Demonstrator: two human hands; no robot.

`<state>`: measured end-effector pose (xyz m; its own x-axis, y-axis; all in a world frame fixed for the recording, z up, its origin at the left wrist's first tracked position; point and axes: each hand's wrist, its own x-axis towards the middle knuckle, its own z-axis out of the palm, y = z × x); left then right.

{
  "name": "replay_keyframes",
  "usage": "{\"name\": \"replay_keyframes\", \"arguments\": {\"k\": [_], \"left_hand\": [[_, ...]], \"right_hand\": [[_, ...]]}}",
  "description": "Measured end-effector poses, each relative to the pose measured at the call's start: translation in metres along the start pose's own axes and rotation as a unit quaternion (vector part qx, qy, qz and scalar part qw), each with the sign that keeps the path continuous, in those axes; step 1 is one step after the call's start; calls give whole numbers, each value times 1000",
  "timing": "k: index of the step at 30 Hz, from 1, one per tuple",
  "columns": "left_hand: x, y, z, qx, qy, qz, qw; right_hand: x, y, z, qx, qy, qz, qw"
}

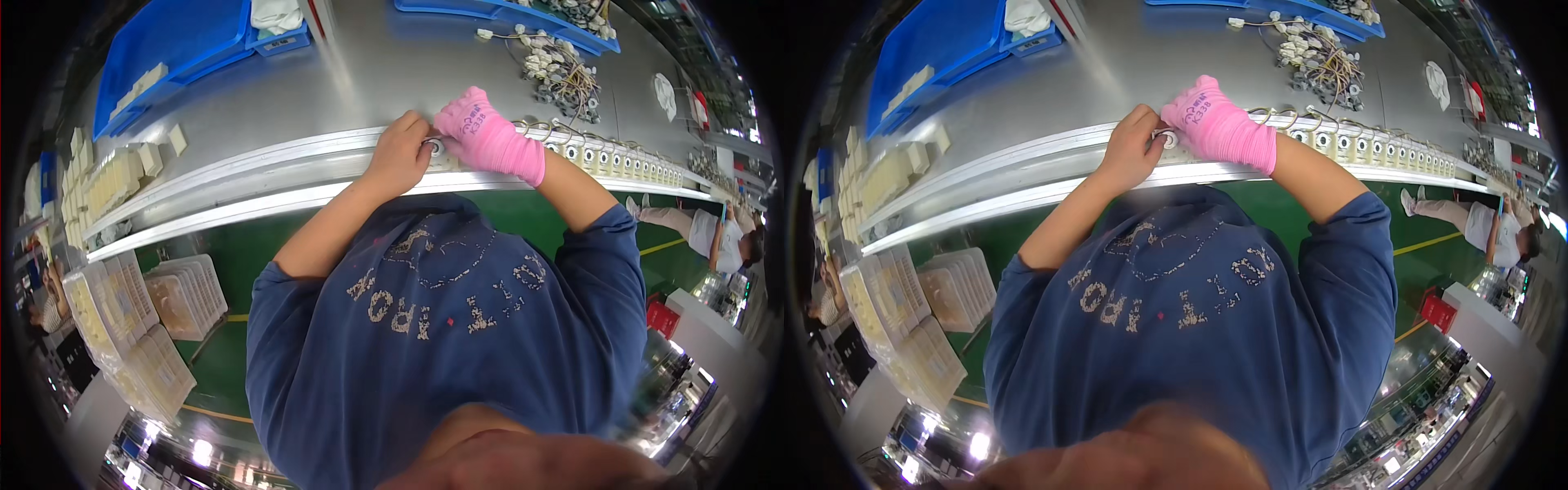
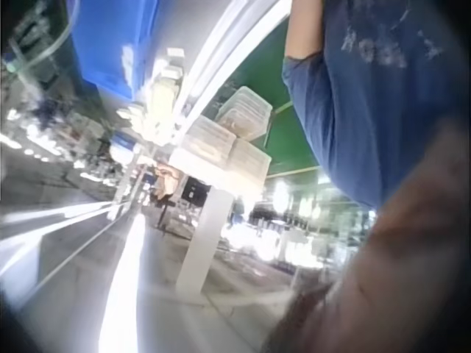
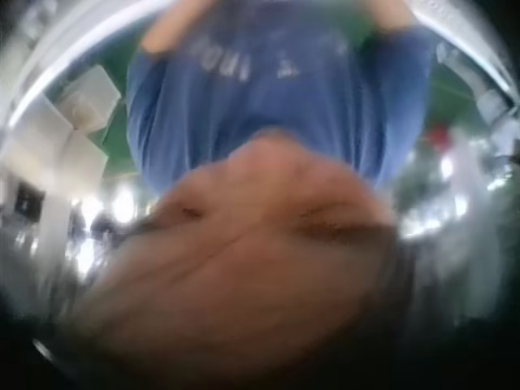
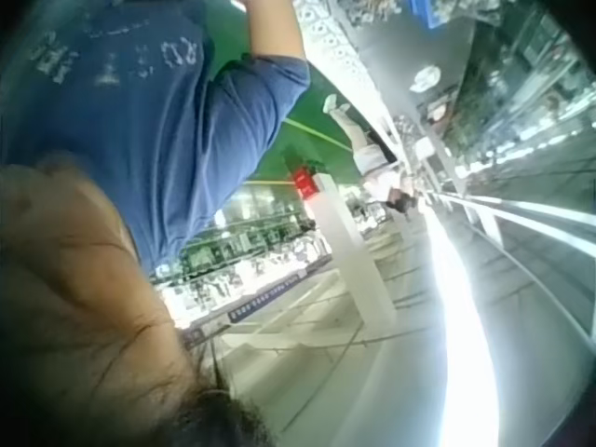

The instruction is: Assembling rectangular electronic components into a tray and placing small wire connectors onto a moving conveyor line.

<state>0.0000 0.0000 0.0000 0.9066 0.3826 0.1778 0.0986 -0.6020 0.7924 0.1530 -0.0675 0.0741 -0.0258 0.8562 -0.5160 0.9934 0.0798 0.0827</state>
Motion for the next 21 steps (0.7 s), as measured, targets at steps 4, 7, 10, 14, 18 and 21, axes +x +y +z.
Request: {"name": "replay_keyframes", "arguments": {"k": [4,7,10,14,18,21], "left_hand": [[4,-37,6,-61,117,26,991],[0,-24,7,-290,226,-87,926],[5,-7,2,-361,215,-102,902],[7,-8,12,-286,207,-102,930],[7,-15,14,-239,183,-72,951],[2,-17,14,-185,196,-86,959]], "right_hand": [[-5,3,6,176,217,-40,959],[-19,-27,16,154,378,-70,910],[-14,-50,41,81,358,-71,928],[-19,-51,52,108,401,-62,907],[-44,-35,65,82,378,-12,922],[-70,-9,77,45,370,22,928]]}}
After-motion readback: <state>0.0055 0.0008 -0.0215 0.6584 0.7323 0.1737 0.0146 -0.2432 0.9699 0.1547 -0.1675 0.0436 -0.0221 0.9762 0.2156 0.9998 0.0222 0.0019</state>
